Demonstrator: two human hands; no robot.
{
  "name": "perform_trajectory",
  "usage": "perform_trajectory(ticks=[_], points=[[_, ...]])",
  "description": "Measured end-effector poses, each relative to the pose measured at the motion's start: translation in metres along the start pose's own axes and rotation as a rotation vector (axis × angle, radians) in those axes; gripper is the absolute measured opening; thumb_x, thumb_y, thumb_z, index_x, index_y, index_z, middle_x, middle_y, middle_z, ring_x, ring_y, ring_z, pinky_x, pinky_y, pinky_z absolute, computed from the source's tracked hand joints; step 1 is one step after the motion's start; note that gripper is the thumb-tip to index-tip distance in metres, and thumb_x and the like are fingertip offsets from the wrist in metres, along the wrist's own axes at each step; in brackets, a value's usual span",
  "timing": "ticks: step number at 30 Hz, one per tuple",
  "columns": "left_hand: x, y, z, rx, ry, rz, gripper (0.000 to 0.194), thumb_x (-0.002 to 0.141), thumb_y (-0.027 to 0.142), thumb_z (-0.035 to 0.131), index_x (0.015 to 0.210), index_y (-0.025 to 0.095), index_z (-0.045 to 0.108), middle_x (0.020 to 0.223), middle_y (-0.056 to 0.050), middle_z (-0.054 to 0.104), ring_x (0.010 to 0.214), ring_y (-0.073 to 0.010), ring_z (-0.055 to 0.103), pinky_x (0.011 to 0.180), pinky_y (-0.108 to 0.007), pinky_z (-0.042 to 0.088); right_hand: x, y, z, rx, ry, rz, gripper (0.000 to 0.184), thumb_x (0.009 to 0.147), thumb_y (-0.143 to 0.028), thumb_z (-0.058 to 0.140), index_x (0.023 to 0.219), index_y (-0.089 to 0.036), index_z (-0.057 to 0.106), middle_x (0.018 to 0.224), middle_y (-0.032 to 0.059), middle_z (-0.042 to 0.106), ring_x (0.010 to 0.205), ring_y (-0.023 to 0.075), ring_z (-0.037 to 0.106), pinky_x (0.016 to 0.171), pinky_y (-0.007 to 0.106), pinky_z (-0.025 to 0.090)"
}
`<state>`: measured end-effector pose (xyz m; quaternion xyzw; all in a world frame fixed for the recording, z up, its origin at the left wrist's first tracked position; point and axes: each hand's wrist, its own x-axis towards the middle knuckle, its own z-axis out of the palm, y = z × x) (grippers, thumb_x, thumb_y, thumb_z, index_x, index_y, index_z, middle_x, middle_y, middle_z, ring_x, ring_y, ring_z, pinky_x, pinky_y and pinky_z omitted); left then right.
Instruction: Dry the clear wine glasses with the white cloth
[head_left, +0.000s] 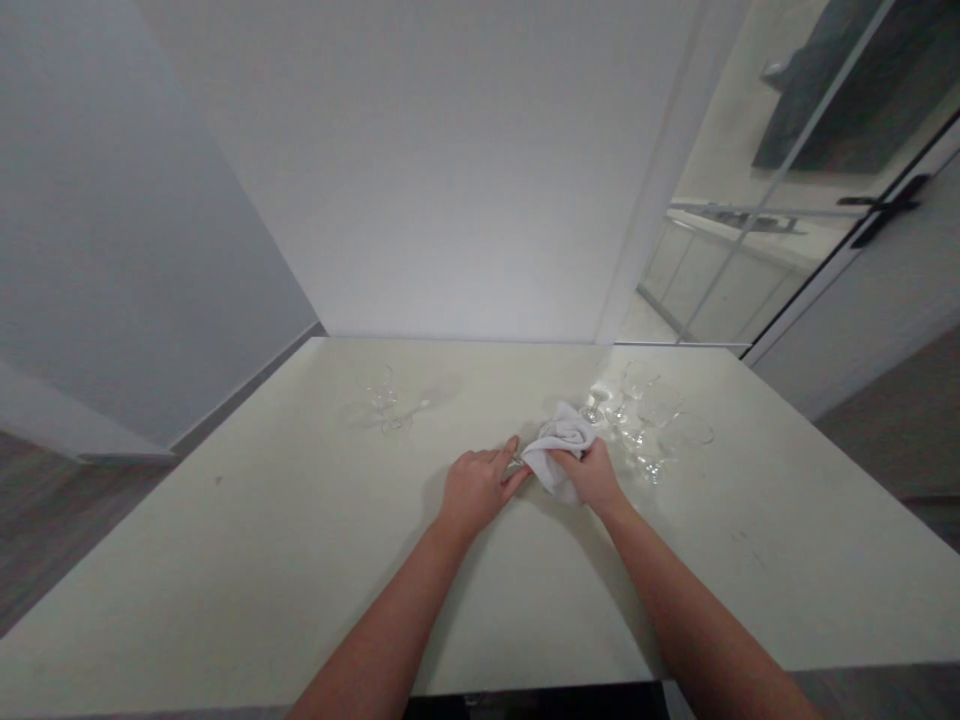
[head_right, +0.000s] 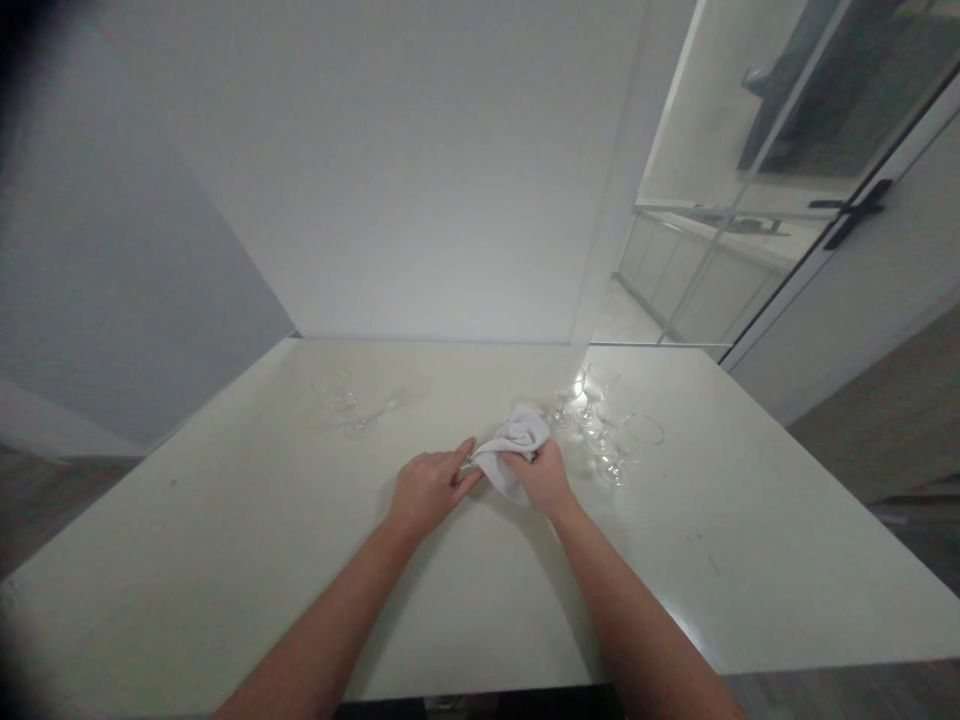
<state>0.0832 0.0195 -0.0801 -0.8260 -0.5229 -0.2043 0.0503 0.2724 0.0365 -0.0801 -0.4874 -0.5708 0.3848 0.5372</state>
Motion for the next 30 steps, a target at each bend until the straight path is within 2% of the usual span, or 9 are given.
perform_trajectory(ticks=[3, 7, 10, 16, 21, 24, 30], points=[[-0.001, -0.003, 0.0, 0.058, 0.039, 0.072, 0.046, 0.091, 0.049, 0.049, 0.125, 0.019, 0.055, 0.084, -0.007, 0.071, 0.073, -0.021, 0.065, 0.066, -0.03, 0.041, 0.003, 0.003, -0.007, -0.033, -0.113, 0.002, 0.023, 0.07, -0.033, 0.068, 0.085, -0.015, 0.07, 0.088, 0.0069, 0.071, 0.082, 0.0207, 0.063, 0.077, 0.033, 0.05], [-0.001, -0.007, -0.003, 0.136, 0.051, 0.12, 0.046, 0.088, 0.044, 0.057, 0.126, 0.016, 0.053, 0.084, -0.007, 0.071, 0.074, -0.0214, 0.065, 0.066, -0.031, 0.041, 0.003, 0.003, -0.01, -0.076, -0.218, -0.057, 0.027, 0.073, -0.034, 0.066, 0.094, -0.017, 0.069, 0.096, 0.0061, 0.07, 0.089, 0.0212, 0.062, 0.083, 0.035, 0.048], [-0.001, -0.008, -0.004, 0.159, 0.088, 0.12, 0.046, 0.088, 0.043, 0.057, 0.125, 0.017, 0.054, 0.079, -0.006, 0.07, 0.07, -0.0208, 0.064, 0.064, -0.031, 0.04, 0.001, 0.007, -0.012, -0.014, -0.269, -0.009, 0.034, 0.073, -0.036, 0.067, 0.101, -0.018, 0.066, 0.1, 0.0053, 0.069, 0.092, 0.0213, 0.061, 0.086, 0.035, 0.048], [-0.001, -0.004, 0.001, 0.13, 0.194, 0.125, 0.045, 0.092, 0.048, 0.049, 0.123, 0.017, 0.055, 0.072, -0.005, 0.068, 0.064, -0.0185, 0.062, 0.06, -0.03, 0.039, 0.0, 0.026, -0.018, 0.177, -0.19, 0.147, 0.036, 0.071, -0.041, 0.067, 0.099, -0.02, 0.065, 0.106, 0.0056, 0.066, 0.099, 0.0212, 0.059, 0.091, 0.034, 0.046], [-0.003, 0.002, 0.002, 0.105, 0.131, 0.198, 0.041, 0.088, 0.04, 0.057, 0.119, 0.014, 0.056, 0.075, -0.005, 0.069, 0.065, -0.0193, 0.063, 0.059, -0.03, 0.04, 0.001, 0.027, -0.021, 0.127, -0.218, 0.231, 0.039, 0.067, -0.041, 0.072, 0.098, -0.019, 0.064, 0.098, 0.0049, 0.067, 0.093, 0.0206, 0.06, 0.087, 0.034, 0.047], [-0.003, 0.004, 0.002, 0.102, 0.102, 0.185, 0.042, 0.086, 0.037, 0.06, 0.12, 0.013, 0.055, 0.076, -0.005, 0.069, 0.066, -0.0195, 0.063, 0.059, -0.03, 0.041, 0.0, 0.022, -0.02, 0.11, -0.232, 0.258, 0.042, 0.065, -0.041, 0.073, 0.099, -0.018, 0.064, 0.097, 0.0047, 0.067, 0.092, 0.0205, 0.061, 0.085, 0.034, 0.048], [-0.004, 0.006, 0.001, 0.109, 0.114, 0.167, 0.045, 0.085, 0.037, 0.062, 0.123, 0.013, 0.054, 0.076, -0.006, 0.068, 0.067, -0.0206, 0.064, 0.061, -0.032, 0.041, 0.0, 0.013, -0.019, 0.111, -0.252, 0.229, 0.035, 0.068, -0.039, 0.071, 0.097, -0.021, 0.066, 0.1, 0.0043, 0.068, 0.096, 0.0202, 0.061, 0.088, 0.034, 0.047]])
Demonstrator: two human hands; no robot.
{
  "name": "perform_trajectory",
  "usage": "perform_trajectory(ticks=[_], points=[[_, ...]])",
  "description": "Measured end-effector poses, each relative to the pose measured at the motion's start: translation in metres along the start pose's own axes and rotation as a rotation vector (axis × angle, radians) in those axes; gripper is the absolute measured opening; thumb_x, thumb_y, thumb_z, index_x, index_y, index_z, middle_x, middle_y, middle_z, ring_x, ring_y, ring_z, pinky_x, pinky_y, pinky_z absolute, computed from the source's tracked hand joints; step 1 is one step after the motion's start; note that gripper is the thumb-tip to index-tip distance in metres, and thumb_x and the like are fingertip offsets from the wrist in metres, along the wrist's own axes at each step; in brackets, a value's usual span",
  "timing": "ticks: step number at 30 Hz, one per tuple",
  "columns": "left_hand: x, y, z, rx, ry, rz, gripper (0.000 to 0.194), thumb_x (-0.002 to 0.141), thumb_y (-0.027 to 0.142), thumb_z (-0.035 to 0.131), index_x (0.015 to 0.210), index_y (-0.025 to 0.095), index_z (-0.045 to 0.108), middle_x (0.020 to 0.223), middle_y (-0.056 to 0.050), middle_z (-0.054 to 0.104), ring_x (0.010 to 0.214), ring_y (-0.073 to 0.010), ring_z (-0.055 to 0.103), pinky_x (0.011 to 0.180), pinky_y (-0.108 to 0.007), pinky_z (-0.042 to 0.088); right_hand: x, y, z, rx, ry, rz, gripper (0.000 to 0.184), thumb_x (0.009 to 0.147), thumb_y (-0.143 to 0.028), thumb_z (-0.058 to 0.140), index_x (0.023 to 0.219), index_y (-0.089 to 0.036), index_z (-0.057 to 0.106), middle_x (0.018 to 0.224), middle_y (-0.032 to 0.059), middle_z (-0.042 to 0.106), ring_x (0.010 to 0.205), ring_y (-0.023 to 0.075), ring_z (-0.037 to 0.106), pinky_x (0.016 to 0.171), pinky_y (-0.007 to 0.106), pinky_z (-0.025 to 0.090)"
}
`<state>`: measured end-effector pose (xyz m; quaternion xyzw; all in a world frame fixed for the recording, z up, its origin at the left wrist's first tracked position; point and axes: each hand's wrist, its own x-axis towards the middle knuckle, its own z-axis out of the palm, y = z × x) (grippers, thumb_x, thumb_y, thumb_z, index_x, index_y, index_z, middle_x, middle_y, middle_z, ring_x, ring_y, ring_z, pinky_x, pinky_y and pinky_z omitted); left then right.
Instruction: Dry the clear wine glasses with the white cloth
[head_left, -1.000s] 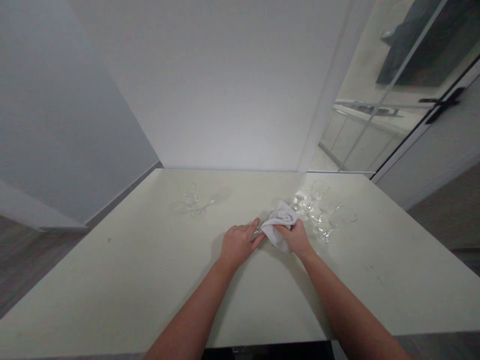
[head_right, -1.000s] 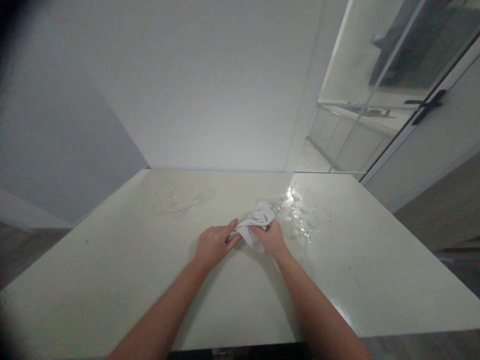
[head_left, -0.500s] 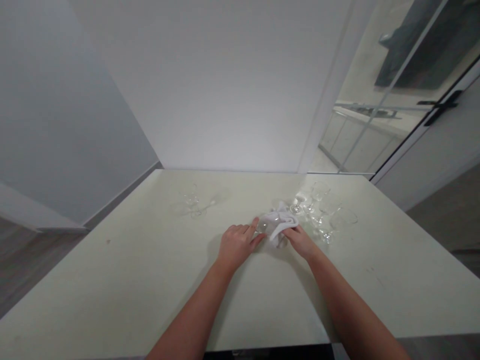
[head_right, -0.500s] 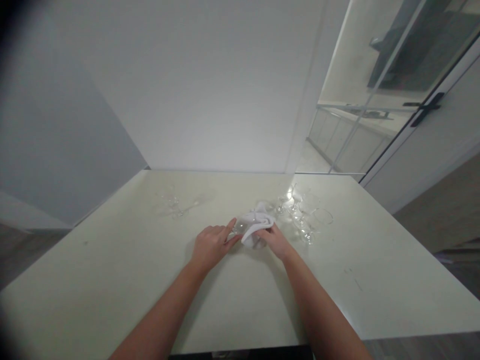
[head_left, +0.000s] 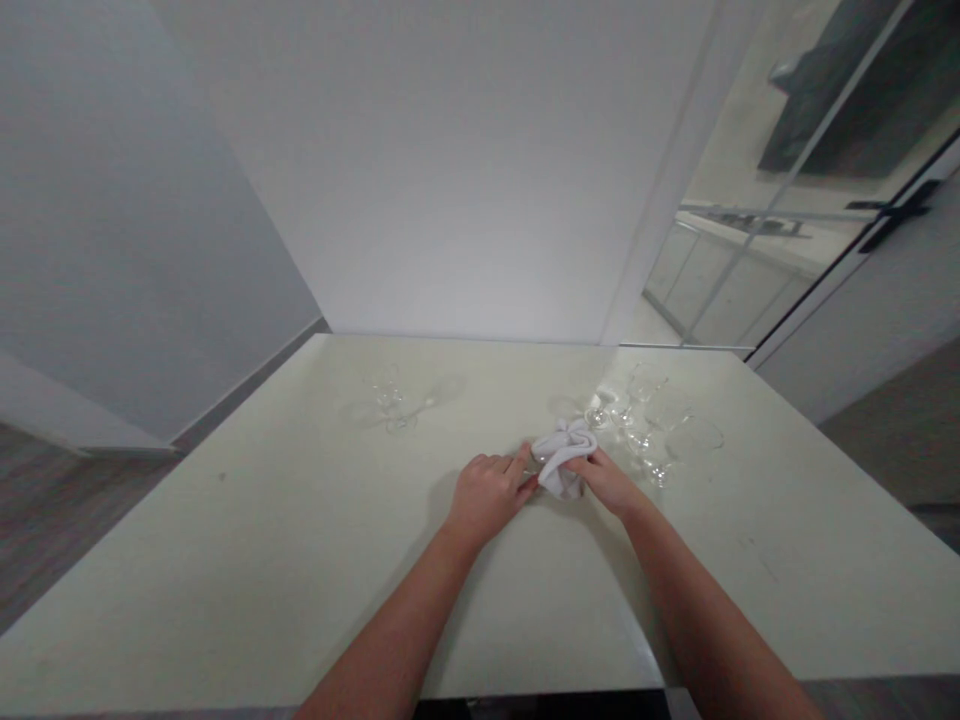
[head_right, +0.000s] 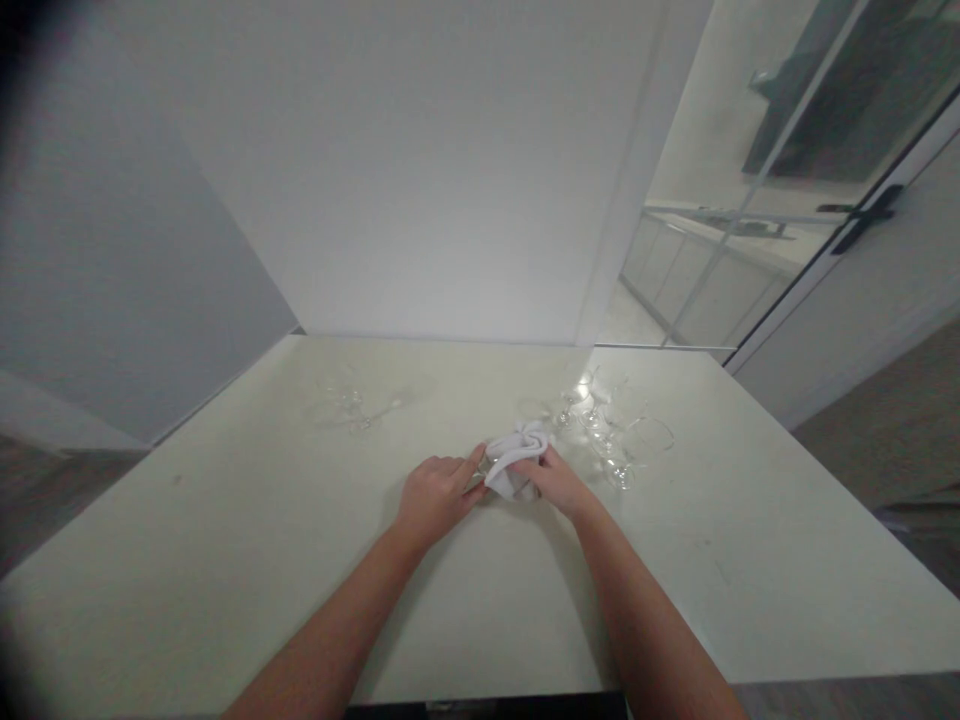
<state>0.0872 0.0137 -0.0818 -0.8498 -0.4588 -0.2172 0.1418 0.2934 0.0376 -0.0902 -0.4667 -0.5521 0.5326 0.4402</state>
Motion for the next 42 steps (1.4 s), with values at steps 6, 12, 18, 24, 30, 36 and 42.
perform_trajectory(ticks=[6, 12, 18, 24, 30, 36, 42], points=[[-0.001, -0.001, 0.001, -0.008, -0.032, 0.005, 0.048, 0.085, 0.042, 0.062, 0.124, 0.016, 0.053, 0.077, -0.005, 0.068, 0.069, -0.0206, 0.064, 0.061, -0.032, 0.041, 0.0, -0.009, -0.004, -0.03, -0.092, -0.022, 0.028, 0.069, -0.037, 0.071, 0.091, -0.02, 0.069, 0.091, 0.0041, 0.069, 0.087, 0.0201, 0.062, 0.084, 0.034, 0.049], [0.0, -0.002, 0.001, -0.018, 0.014, -0.016, 0.048, 0.086, 0.04, 0.06, 0.126, 0.015, 0.051, 0.079, -0.006, 0.069, 0.07, -0.0202, 0.063, 0.063, -0.031, 0.041, 0.002, -0.004, -0.003, 0.161, -0.157, -0.056, 0.035, 0.068, -0.032, 0.073, 0.101, -0.021, 0.069, 0.105, 0.0055, 0.069, 0.096, 0.0219, 0.062, 0.092, 0.038, 0.046], [0.0, -0.003, -0.001, 0.013, 0.092, -0.023, 0.045, 0.09, 0.042, 0.054, 0.124, 0.013, 0.054, 0.075, -0.006, 0.068, 0.066, -0.0192, 0.062, 0.062, -0.032, 0.04, 0.004, 0.007, -0.002, 0.139, 0.008, -0.051, 0.042, 0.068, -0.035, 0.073, 0.106, -0.021, 0.064, 0.11, 0.0058, 0.067, 0.102, 0.0225, 0.059, 0.095, 0.039, 0.044], [-0.001, -0.002, -0.003, 0.029, 0.09, -0.012, 0.042, 0.089, 0.042, 0.054, 0.12, 0.014, 0.056, 0.072, -0.006, 0.068, 0.065, -0.0191, 0.062, 0.061, -0.031, 0.039, 0.002, -0.003, 0.002, -0.022, -0.022, -0.06, 0.038, 0.07, -0.039, 0.07, 0.103, -0.02, 0.065, 0.105, 0.0055, 0.068, 0.098, 0.0223, 0.06, 0.089, 0.037, 0.047], [-0.002, -0.001, -0.001, -0.014, 0.089, 0.0, 0.04, 0.09, 0.043, 0.054, 0.116, 0.014, 0.06, 0.071, -0.006, 0.067, 0.064, -0.0186, 0.062, 0.06, -0.03, 0.039, 0.003, -0.009, -0.001, -0.071, -0.064, -0.067, 0.03, 0.071, -0.038, 0.068, 0.094, -0.019, 0.068, 0.097, 0.0046, 0.069, 0.091, 0.0206, 0.061, 0.087, 0.036, 0.047], [-0.003, -0.002, 0.0, -0.098, 0.11, 0.013, 0.044, 0.091, 0.047, 0.049, 0.119, 0.015, 0.058, 0.069, -0.004, 0.067, 0.06, -0.0168, 0.06, 0.059, -0.03, 0.041, -0.001, -0.009, -0.012, 0.049, -0.167, -0.012, 0.035, 0.067, -0.039, 0.073, 0.097, -0.02, 0.069, 0.101, 0.0048, 0.069, 0.097, 0.0215, 0.061, 0.092, 0.037, 0.045], [-0.001, -0.002, -0.001, -0.062, 0.108, -0.024, 0.043, 0.091, 0.047, 0.049, 0.119, 0.015, 0.059, 0.07, -0.006, 0.067, 0.062, -0.0165, 0.061, 0.06, -0.028, 0.042, 0.001, -0.002, -0.006, 0.045, -0.007, -0.022, 0.042, 0.069, -0.043, 0.071, 0.105, -0.021, 0.066, 0.111, 0.0065, 0.067, 0.104, 0.0227, 0.059, 0.093, 0.038, 0.045]])
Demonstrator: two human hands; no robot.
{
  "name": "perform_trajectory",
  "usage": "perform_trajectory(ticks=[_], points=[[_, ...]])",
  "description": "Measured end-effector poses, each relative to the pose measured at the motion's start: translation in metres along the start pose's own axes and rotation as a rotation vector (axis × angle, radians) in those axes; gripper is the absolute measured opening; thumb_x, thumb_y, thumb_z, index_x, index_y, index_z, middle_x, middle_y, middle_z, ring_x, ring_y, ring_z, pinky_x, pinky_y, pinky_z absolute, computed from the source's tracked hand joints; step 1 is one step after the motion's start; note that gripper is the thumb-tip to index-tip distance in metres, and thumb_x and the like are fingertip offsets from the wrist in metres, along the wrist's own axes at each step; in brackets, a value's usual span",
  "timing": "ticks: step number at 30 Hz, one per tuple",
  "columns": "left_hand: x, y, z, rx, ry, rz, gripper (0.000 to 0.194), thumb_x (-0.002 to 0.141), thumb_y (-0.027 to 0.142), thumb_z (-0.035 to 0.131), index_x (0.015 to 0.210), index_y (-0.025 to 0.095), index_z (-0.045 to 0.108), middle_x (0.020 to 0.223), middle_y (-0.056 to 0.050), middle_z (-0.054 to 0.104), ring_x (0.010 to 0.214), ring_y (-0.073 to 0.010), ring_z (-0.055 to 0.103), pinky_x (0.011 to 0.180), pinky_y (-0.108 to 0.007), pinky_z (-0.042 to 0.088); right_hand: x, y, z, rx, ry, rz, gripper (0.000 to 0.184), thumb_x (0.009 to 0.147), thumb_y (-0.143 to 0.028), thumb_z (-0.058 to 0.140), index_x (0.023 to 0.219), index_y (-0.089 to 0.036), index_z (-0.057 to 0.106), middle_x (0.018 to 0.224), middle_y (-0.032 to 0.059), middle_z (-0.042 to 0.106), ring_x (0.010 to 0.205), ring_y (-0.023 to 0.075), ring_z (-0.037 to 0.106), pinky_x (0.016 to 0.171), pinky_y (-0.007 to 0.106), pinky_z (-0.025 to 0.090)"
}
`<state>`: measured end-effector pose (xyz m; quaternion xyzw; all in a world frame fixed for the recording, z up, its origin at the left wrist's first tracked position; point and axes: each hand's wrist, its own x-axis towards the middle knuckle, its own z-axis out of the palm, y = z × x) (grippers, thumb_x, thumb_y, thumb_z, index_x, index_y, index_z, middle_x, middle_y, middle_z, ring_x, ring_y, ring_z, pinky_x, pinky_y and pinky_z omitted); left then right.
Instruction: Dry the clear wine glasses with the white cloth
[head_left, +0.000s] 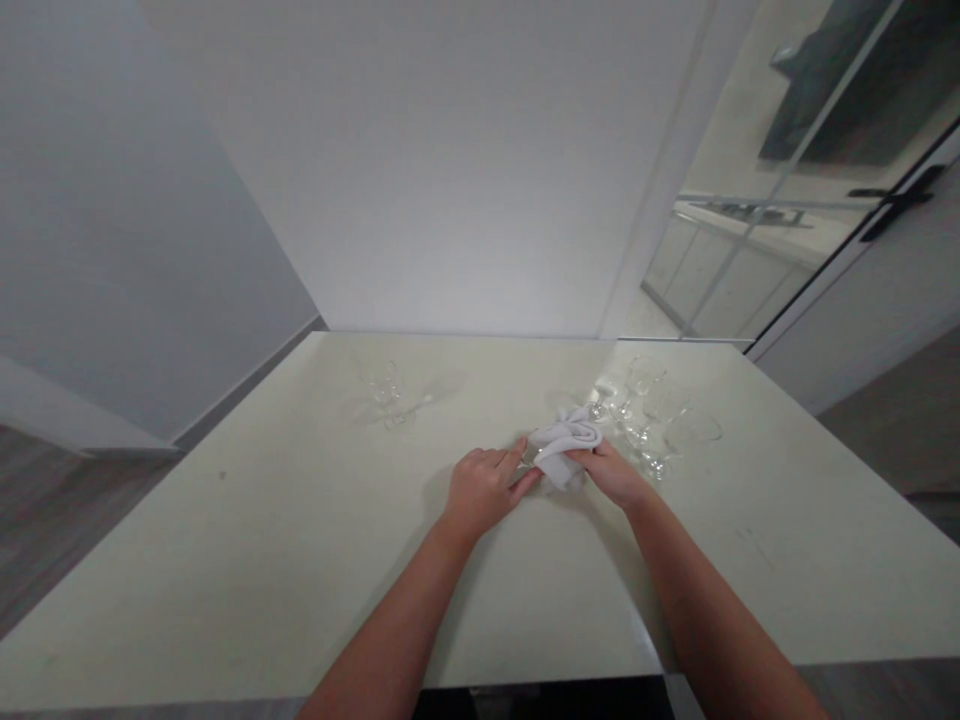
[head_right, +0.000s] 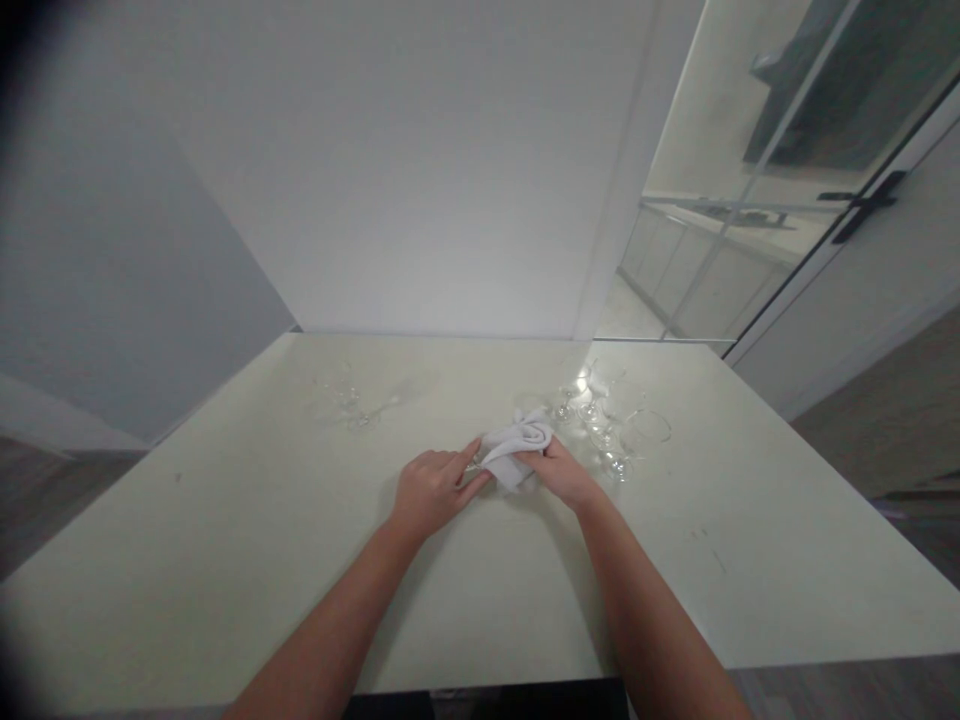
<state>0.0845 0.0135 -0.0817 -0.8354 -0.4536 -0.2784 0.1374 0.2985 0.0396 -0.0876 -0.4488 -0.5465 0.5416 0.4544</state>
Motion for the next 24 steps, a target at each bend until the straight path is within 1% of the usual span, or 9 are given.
perform_trajectory(ticks=[3, 6, 10, 15, 18, 20, 21, 24], points=[[0.0, 0.001, 0.0, 0.016, -0.011, 0.013, 0.043, 0.091, 0.047, 0.05, 0.116, 0.014, 0.061, 0.072, -0.006, 0.068, 0.064, -0.0175, 0.062, 0.06, -0.029, 0.041, 0.003, -0.001, 0.003, -0.051, 0.053, -0.004, 0.037, 0.072, -0.044, 0.067, 0.102, -0.021, 0.067, 0.11, 0.006, 0.067, 0.105, 0.0226, 0.058, 0.095, 0.038, 0.043], [0.0, 0.001, -0.001, 0.003, -0.037, 0.035, 0.042, 0.09, 0.047, 0.051, 0.115, 0.014, 0.061, 0.071, -0.007, 0.068, 0.065, -0.0181, 0.063, 0.06, -0.029, 0.041, 0.004, -0.001, 0.0, -0.093, 0.072, 0.043, 0.034, 0.074, -0.045, 0.065, 0.098, -0.021, 0.069, 0.106, 0.0052, 0.068, 0.102, 0.0231, 0.059, 0.094, 0.04, 0.044], [0.001, 0.0, -0.002, -0.02, -0.054, 0.024, 0.043, 0.088, 0.049, 0.054, 0.115, 0.016, 0.061, 0.072, -0.007, 0.068, 0.065, -0.0182, 0.063, 0.061, -0.029, 0.041, 0.002, -0.002, -0.006, -0.093, -0.006, 0.051, 0.036, 0.073, -0.044, 0.067, 0.1, -0.022, 0.069, 0.106, 0.0044, 0.068, 0.102, 0.0228, 0.06, 0.095, 0.04, 0.044], [0.002, -0.003, -0.005, -0.08, -0.047, -0.016, 0.044, 0.087, 0.052, 0.054, 0.114, 0.018, 0.062, 0.071, -0.005, 0.068, 0.061, -0.0166, 0.061, 0.062, -0.028, 0.042, -0.003, -0.011, -0.007, 0.007, -0.196, 0.004, 0.036, 0.071, -0.04, 0.07, 0.101, -0.021, 0.07, 0.108, 0.0064, 0.069, 0.101, 0.0231, 0.061, 0.098, 0.042, 0.042], [0.001, -0.003, -0.005, -0.126, -0.049, -0.031, 0.044, 0.088, 0.053, 0.052, 0.113, 0.019, 0.062, 0.07, -0.005, 0.068, 0.059, -0.0165, 0.061, 0.062, -0.028, 0.043, -0.004, -0.015, -0.006, 0.044, -0.242, -0.013, 0.038, 0.069, -0.04, 0.072, 0.102, -0.021, 0.07, 0.111, 0.0069, 0.068, 0.104, 0.024, 0.06, 0.1, 0.042, 0.041], [0.001, 0.0, -0.003, -0.151, -0.046, -0.045, 0.044, 0.088, 0.054, 0.051, 0.113, 0.019, 0.062, 0.068, -0.004, 0.068, 0.06, -0.0169, 0.061, 0.061, -0.028, 0.044, -0.004, -0.013, -0.006, 0.095, -0.219, -0.017, 0.039, 0.068, -0.041, 0.073, 0.102, -0.022, 0.069, 0.11, 0.0068, 0.068, 0.104, 0.0239, 0.061, 0.098, 0.041, 0.043], [0.001, 0.001, -0.002, -0.162, -0.044, -0.054, 0.044, 0.088, 0.054, 0.051, 0.113, 0.019, 0.062, 0.068, -0.004, 0.068, 0.061, -0.0171, 0.061, 0.062, -0.027, 0.044, -0.004, -0.011, -0.005, 0.127, -0.185, -0.014, 0.04, 0.067, -0.041, 0.073, 0.102, -0.022, 0.068, 0.109, 0.007, 0.068, 0.103, 0.024, 0.061, 0.096, 0.04, 0.045], [0.001, 0.006, 0.002, -0.181, -0.032, -0.069, 0.045, 0.089, 0.053, 0.05, 0.113, 0.018, 0.062, 0.067, -0.005, 0.067, 0.061, -0.0172, 0.061, 0.061, -0.027, 0.045, -0.004, -0.002, -0.004, 0.168, -0.02, 0.002, 0.042, 0.067, -0.046, 0.072, 0.102, -0.022, 0.067, 0.106, 0.007, 0.069, 0.102, 0.0245, 0.062, 0.091, 0.038, 0.048]])
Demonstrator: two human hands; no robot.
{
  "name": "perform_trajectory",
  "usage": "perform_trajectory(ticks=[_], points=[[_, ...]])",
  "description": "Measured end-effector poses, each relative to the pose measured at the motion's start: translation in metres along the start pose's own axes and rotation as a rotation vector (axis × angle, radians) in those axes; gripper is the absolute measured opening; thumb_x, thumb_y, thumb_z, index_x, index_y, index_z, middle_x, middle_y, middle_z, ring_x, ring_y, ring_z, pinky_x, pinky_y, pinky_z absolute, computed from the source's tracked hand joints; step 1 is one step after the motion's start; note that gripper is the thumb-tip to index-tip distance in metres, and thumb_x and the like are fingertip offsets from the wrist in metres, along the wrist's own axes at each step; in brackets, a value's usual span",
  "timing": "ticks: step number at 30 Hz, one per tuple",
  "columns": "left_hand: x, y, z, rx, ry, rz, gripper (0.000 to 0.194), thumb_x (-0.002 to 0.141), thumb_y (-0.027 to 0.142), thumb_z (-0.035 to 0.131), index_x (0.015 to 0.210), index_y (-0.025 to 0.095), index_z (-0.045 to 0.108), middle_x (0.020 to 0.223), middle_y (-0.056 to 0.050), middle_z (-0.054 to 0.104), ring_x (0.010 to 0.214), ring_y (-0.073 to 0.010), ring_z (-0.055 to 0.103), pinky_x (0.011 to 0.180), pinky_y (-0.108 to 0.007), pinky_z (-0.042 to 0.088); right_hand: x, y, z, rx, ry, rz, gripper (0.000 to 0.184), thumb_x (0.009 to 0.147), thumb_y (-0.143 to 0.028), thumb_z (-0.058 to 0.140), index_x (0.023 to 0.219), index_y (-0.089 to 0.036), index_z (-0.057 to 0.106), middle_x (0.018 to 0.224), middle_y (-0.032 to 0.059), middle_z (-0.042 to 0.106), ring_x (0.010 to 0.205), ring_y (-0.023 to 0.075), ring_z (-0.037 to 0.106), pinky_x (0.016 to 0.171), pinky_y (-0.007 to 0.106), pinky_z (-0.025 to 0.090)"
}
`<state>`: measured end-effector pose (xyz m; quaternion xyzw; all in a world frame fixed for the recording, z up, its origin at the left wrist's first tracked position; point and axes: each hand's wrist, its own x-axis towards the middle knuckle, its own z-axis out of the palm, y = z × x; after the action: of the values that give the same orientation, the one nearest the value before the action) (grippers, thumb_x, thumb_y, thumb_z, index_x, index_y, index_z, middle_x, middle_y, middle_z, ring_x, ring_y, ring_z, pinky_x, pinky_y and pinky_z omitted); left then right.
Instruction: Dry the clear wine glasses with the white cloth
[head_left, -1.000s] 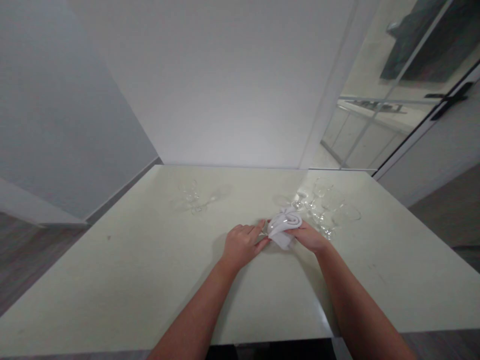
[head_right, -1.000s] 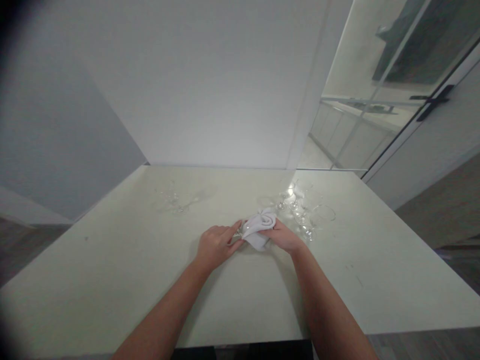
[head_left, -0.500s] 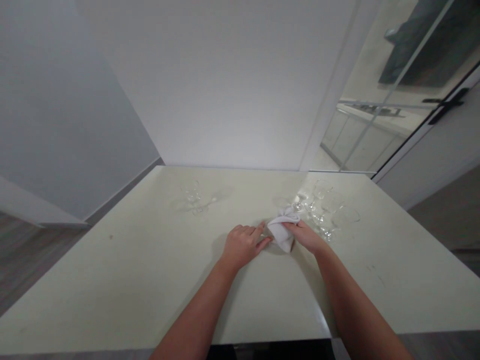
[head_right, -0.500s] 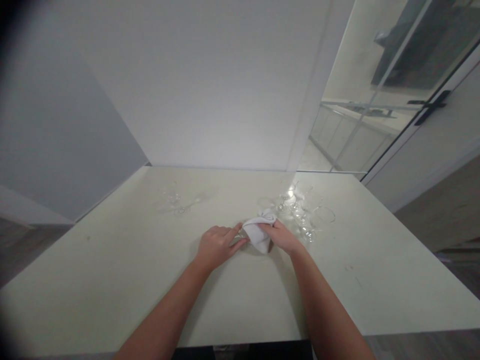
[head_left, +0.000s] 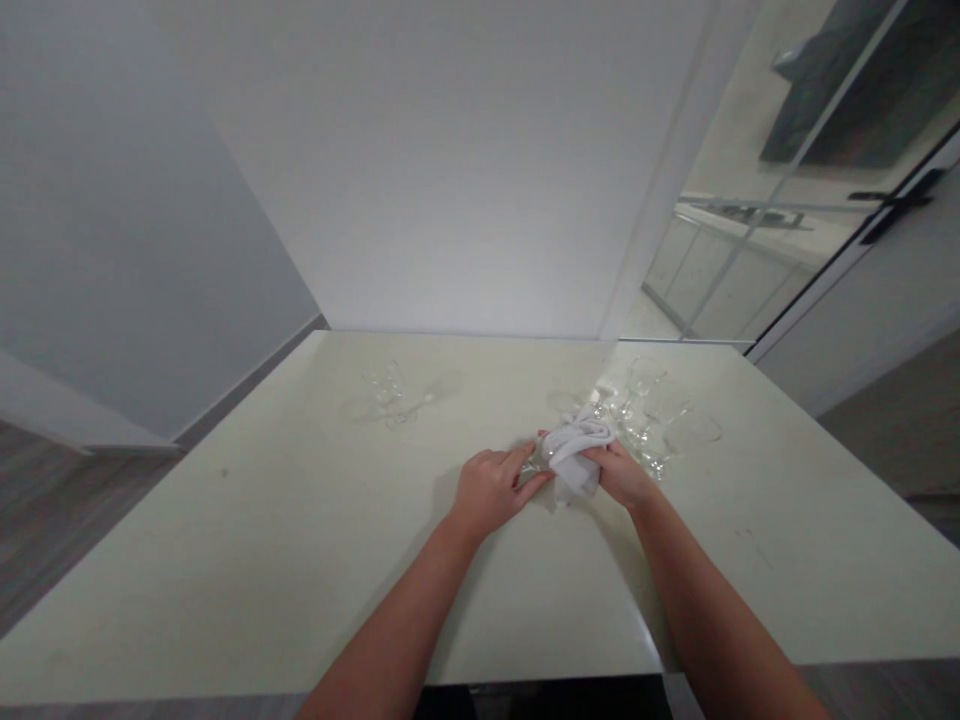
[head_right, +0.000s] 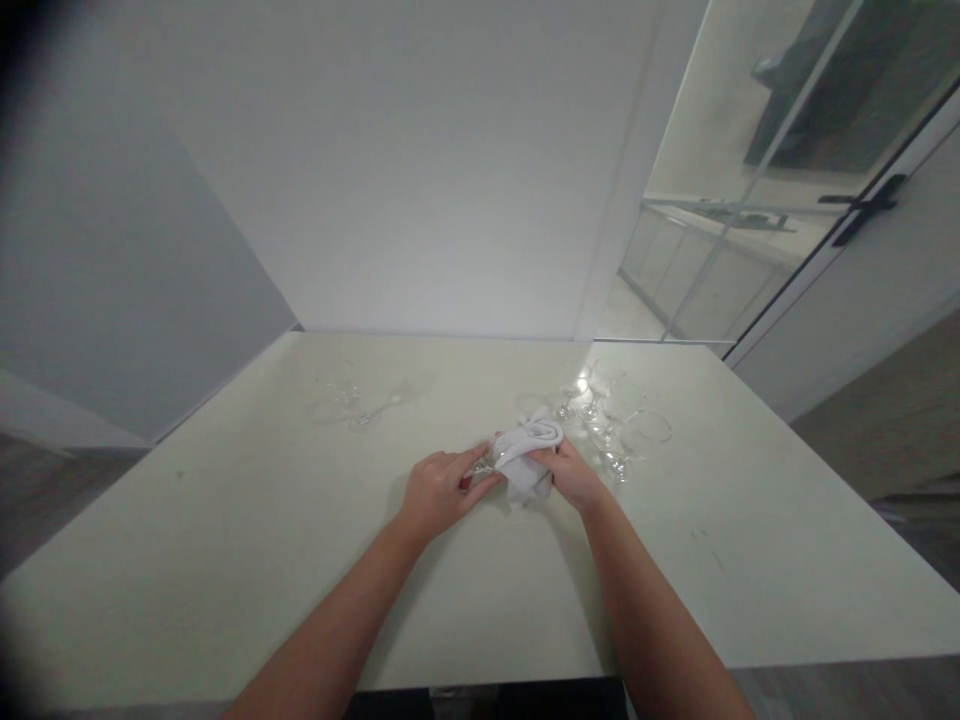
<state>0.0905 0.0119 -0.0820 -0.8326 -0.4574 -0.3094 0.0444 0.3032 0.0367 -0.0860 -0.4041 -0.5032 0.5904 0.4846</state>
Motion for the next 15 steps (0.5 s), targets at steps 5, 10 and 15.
perform_trajectory(ticks=[5, 10, 15], points=[[-0.0006, -0.0002, 0.0025, 0.037, -0.007, -0.024, 0.042, 0.089, 0.05, 0.052, 0.11, 0.017, 0.064, 0.069, -0.006, 0.068, 0.059, -0.0175, 0.061, 0.06, -0.028, 0.044, 0.0044, 0.0071, 0.0041, -0.154, 0.177, 0.007, 0.038, 0.071, -0.049, 0.067, 0.099, -0.023, 0.066, 0.105, 0.0051, 0.067, 0.099, 0.0227, 0.061, 0.088, 0.036, 0.049], [-0.0017, -0.0039, 0.0008, 0.097, -0.015, -0.048, 0.04, 0.088, 0.051, 0.053, 0.11, 0.019, 0.064, 0.072, -0.005, 0.07, 0.061, -0.0184, 0.062, 0.061, -0.028, 0.044, 0.0067, 0.0008, 0.0084, -0.326, 0.211, 0.0, 0.035, 0.079, -0.049, 0.06, 0.098, -0.021, 0.066, 0.097, 0.0048, 0.068, 0.096, 0.0218, 0.061, 0.086, 0.034, 0.047], [-0.0006, -0.0021, -0.0001, 0.111, -0.062, -0.04, 0.039, 0.087, 0.051, 0.054, 0.11, 0.02, 0.064, 0.072, -0.005, 0.07, 0.062, -0.0193, 0.063, 0.061, -0.029, 0.043, 0.0073, -0.0017, 0.0043, -0.368, 0.046, -0.021, 0.033, 0.08, -0.047, 0.058, 0.092, -0.018, 0.068, 0.084, 0.0025, 0.068, 0.079, 0.0187, 0.061, 0.072, 0.029, 0.047]])
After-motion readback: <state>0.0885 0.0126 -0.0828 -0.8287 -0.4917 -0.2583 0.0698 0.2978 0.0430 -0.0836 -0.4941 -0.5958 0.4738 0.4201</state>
